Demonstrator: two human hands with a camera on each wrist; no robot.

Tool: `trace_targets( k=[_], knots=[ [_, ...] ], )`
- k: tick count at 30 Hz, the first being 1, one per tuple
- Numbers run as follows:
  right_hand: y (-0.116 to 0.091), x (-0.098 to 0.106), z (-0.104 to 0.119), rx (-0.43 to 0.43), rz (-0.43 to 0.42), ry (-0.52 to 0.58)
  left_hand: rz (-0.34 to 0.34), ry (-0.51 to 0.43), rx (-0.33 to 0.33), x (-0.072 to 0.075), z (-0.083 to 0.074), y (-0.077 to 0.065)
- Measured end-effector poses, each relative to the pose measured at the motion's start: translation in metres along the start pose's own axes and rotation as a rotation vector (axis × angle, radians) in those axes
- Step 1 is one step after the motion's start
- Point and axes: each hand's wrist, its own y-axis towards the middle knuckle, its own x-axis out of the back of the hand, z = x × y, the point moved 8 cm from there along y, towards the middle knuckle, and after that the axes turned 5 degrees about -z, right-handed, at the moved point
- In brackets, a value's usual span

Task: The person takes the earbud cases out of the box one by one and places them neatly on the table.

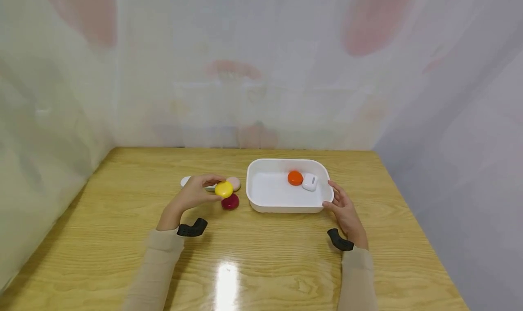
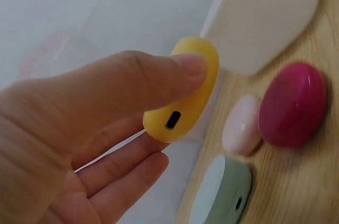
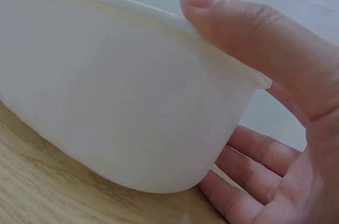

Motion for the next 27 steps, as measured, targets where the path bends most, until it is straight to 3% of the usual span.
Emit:
trace_targets(
  k=[6,15,27],
  knots=[
    [0.0,0.002,0.002,0.027,0.007,0.002,-0.008,0.037,0.037,0.008,0.012,-0.008],
    [0.002,-0.003,-0.002,0.033,0.034,0.029,0.07,0.065,0.066,0.011,0.033,-0.018],
    [0.002,0.001,-0.001,0.014,-0.015,-0.022,0.103,0.076,0.099,0.008,0.046,-0.019]
  ],
)
